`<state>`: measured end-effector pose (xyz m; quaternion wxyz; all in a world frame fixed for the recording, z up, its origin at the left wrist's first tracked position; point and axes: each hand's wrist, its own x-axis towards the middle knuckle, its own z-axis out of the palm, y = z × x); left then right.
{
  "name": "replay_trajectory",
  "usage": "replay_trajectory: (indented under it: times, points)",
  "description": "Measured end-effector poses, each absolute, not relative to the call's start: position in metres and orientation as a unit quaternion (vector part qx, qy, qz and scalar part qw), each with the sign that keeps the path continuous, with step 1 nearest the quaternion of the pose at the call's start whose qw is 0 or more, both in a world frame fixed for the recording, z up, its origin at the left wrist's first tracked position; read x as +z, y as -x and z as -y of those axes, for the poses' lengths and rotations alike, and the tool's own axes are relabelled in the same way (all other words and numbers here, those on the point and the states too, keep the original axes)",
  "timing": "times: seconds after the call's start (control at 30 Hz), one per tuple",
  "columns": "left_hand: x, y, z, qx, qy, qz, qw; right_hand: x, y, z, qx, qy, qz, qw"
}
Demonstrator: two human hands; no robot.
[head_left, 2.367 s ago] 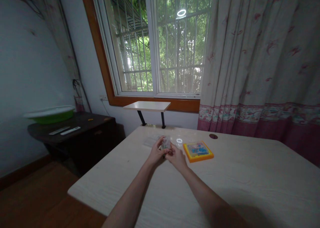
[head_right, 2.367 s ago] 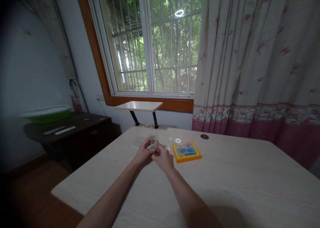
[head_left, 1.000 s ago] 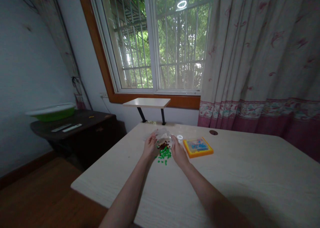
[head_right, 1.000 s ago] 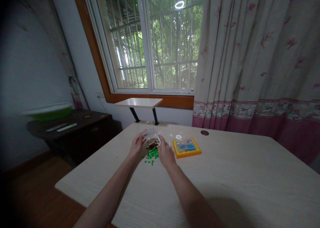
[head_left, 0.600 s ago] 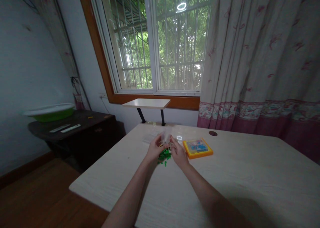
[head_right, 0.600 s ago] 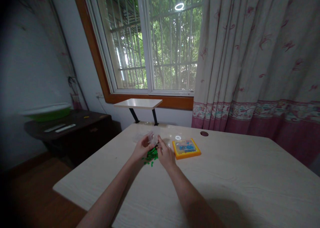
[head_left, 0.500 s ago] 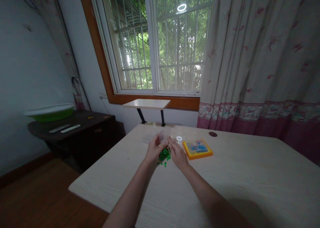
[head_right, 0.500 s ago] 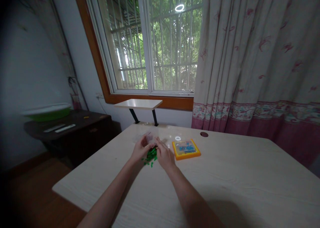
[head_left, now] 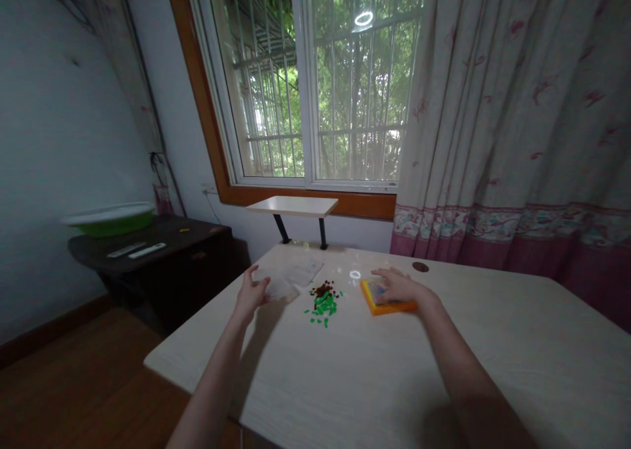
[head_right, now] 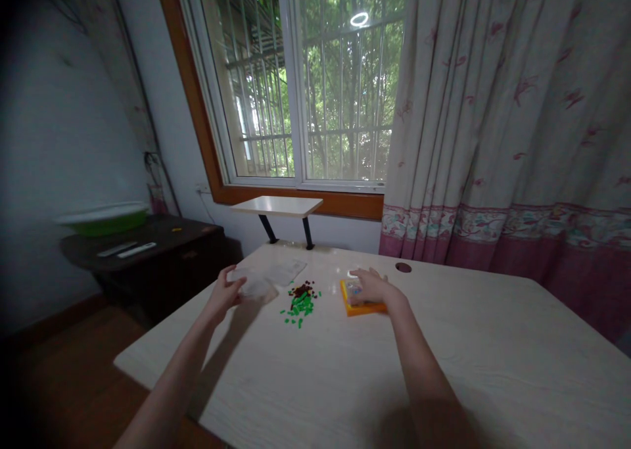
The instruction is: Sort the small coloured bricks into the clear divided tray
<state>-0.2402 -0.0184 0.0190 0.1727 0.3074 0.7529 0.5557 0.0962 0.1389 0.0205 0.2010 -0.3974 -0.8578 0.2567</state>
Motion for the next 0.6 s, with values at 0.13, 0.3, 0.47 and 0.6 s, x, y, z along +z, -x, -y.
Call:
replay_trajectory:
  times: [0.13, 0.3, 0.47, 0.6]
  points:
    - [-0.004, 0.26, 0.026, 0.48, -0.298, -0.809, 0.165, 0.013, -0.111, -0.146, 0.262, 0.392, 0.872, 0.131]
    - [-0.013, 0.265, 0.019, 0.364, -0.358, -0.85, 0.125, 0.013, -0.106, -0.146, 0.239, 0.415, 0.868, 0.135]
    - [-0.008, 0.249, 0.009, 0.29, -0.37, -0.877, 0.102, 0.019, -0.097, -0.14, 0.369, 0.351, 0.84, 0.187]
    - [-0.001, 0.236, 0.004, 0.271, -0.359, -0.89, 0.071, 0.03, -0.079, -0.127, 0.477, 0.294, 0.78, 0.28]
